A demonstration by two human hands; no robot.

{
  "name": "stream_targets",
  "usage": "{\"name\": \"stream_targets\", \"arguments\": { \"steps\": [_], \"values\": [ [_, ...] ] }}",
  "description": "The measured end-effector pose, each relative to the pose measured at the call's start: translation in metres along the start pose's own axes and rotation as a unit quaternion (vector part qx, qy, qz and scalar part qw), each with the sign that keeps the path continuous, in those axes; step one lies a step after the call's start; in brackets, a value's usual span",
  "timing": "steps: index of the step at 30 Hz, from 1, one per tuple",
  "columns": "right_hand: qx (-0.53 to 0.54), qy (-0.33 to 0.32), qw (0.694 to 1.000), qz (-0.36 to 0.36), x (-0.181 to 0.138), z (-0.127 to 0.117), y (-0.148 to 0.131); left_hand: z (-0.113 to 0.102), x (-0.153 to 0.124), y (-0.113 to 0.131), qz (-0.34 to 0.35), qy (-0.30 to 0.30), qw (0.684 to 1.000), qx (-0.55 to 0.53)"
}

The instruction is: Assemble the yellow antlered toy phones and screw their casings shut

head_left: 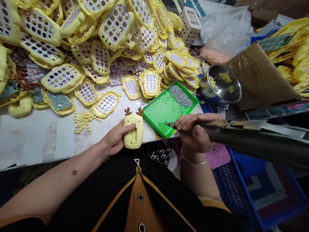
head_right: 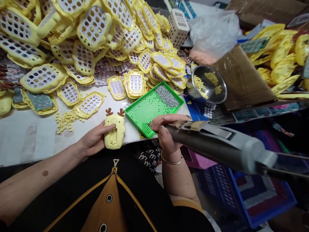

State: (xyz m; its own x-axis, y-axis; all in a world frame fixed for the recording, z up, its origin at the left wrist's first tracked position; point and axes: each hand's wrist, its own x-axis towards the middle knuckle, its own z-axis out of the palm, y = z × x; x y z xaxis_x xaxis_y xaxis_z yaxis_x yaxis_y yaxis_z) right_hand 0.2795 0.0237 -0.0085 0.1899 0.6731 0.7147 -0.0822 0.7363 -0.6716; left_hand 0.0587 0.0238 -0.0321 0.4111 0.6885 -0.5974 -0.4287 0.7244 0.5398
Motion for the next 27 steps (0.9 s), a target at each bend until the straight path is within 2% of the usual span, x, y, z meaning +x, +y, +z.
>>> {"name": "stream_targets", "arguments": {
  "steps": [5,17,24,27],
  "values": [
    [-0.016,-0.004,1.0,-0.008,-0.006,-0.003,0.013,0.003,0.005,0.0,-0.019,-0.013,1.0,0.02],
    [-0.053,-0.008,0.996,0.069,-0.013,-0.009,0.024,-0.003,0.008,0.003,-0.033,-0.006,0.999,0.004],
    [-0.064,-0.012,0.996,0.054,-0.013,-0.011,0.028,-0.005,0.008,0.001,-0.016,-0.011,1.0,-0.01],
    [-0.046,0.016,0.998,0.033,-0.01,-0.003,0.016,-0.004,0.007,-0.001,0.01,0.014,0.999,-0.033]
  ]
}}
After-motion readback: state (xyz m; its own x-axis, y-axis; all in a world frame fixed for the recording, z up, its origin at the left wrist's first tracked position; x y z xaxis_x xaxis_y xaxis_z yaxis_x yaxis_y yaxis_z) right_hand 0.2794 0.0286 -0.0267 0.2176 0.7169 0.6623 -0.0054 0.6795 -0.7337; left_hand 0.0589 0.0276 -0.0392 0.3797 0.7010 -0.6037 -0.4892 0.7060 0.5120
